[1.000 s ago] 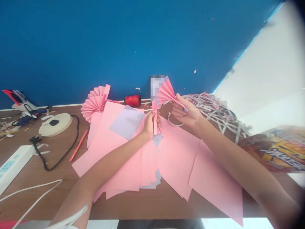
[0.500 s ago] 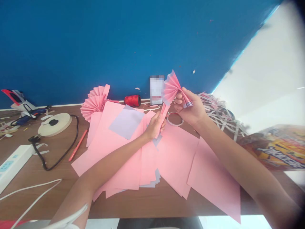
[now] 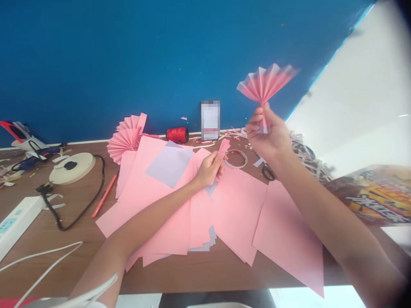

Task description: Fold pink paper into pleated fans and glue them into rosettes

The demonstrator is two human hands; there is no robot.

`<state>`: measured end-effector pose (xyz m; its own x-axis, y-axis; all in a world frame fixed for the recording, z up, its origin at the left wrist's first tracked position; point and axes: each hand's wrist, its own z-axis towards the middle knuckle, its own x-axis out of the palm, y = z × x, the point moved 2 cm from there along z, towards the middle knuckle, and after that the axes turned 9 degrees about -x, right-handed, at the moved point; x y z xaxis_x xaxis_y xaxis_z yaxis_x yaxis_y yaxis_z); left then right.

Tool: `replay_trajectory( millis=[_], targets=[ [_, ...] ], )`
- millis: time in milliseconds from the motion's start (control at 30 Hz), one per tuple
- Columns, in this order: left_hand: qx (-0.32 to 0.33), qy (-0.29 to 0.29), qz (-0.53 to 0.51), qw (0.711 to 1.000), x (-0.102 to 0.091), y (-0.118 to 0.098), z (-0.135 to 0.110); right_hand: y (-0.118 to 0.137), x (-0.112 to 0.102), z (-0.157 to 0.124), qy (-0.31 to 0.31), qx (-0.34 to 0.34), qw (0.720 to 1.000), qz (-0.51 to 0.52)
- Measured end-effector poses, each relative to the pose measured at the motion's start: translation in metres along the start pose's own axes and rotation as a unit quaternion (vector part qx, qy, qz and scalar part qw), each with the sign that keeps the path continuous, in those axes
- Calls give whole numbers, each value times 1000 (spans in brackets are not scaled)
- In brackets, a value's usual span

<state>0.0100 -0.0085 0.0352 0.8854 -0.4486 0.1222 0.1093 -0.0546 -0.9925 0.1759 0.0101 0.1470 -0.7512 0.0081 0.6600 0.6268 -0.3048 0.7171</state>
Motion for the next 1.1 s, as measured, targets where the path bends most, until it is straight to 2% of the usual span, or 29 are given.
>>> replay_trajectory(
  millis=[33, 100, 200, 267, 367, 500, 600, 733, 933, 1100],
  targets=[
    [-1, 0, -7, 1000, 0, 0, 0, 5, -1, 3, -13, -7, 999, 39],
    [-4, -10, -32, 999, -1, 1, 2, 11, -3, 5, -18, -16, 998, 50],
    [-8, -42, -82, 996, -6, 3, 6, 0, -2, 2, 44, -28, 999, -10],
    [-18, -64, -124, 990, -12, 4, 9, -16, 0, -5, 80, -6, 995, -59],
    [-46, -85, -201, 975, -19, 5, 13, -39, 3, -16, 117, 68, 985, -105],
    [-72, -77, -280, 954, -22, 5, 17, -53, 4, -24, 124, 86, 982, -111],
    [-66, -71, -312, 945, -23, 5, 18, -59, 0, -24, 123, 107, 982, -91],
    [-58, -56, -317, 945, -25, 6, 19, -66, -6, -22, 125, 129, 981, -66],
    [-59, -78, -250, 963, -30, 11, 19, -65, -8, -18, 102, 105, 987, -65],
    [-101, -48, -277, 954, -31, 12, 19, -61, -3, -23, 148, 95, 982, -70]
  ],
)
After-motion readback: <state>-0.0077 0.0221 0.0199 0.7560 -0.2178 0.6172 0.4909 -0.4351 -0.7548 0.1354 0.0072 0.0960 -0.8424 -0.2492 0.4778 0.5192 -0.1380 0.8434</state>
